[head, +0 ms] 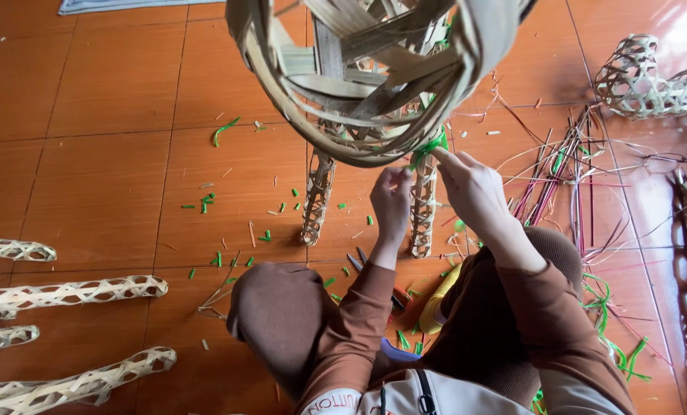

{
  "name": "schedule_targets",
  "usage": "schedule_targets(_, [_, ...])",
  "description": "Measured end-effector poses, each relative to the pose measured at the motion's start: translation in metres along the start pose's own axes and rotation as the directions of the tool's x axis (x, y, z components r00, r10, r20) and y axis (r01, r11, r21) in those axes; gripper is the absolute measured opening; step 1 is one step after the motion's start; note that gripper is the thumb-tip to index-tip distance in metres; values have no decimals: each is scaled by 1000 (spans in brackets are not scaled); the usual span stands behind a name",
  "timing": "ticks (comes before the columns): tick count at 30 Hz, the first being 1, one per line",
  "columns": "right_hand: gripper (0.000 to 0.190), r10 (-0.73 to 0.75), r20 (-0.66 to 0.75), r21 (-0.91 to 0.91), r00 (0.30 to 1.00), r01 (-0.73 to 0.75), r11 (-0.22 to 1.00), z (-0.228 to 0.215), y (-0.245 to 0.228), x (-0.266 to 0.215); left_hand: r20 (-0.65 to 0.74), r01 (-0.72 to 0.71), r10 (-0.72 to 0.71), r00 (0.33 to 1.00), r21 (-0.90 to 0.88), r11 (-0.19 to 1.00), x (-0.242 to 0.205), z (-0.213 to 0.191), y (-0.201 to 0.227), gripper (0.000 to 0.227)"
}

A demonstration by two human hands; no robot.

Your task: Assembling a decorative bamboo structure by weaving strips and securing joints with plastic ties and scissors.

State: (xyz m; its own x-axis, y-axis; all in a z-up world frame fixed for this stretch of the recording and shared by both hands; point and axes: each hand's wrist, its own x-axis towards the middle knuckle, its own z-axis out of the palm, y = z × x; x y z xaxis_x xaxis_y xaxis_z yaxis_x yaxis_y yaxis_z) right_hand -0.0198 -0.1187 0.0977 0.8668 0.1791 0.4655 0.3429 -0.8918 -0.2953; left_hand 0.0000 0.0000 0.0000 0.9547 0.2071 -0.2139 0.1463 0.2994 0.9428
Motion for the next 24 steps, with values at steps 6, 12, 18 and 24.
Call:
schedule_targets(6, [15, 172, -62, 214, 983, -155, 964, 13, 20, -14, 68, -177, 164, 984, 311, 934, -25, -4, 18, 17])
schedule_targets(12, [12, 117, -156, 334, 981, -60, 941, 36, 20, -3, 10, -88, 95, 995, -270, 959, -21, -27, -5, 9])
schedule_targets(18, [9, 119, -150, 445, 981, -40, 895, 23, 16, -8, 392, -692, 600, 697, 149, 706, -35, -17, 36, 16])
schedule_targets(24, [11, 103, -104, 390, 989, -54, 919, 4, 15, -32, 468, -879, 745, 475, 298, 373, -4, -6, 29, 10])
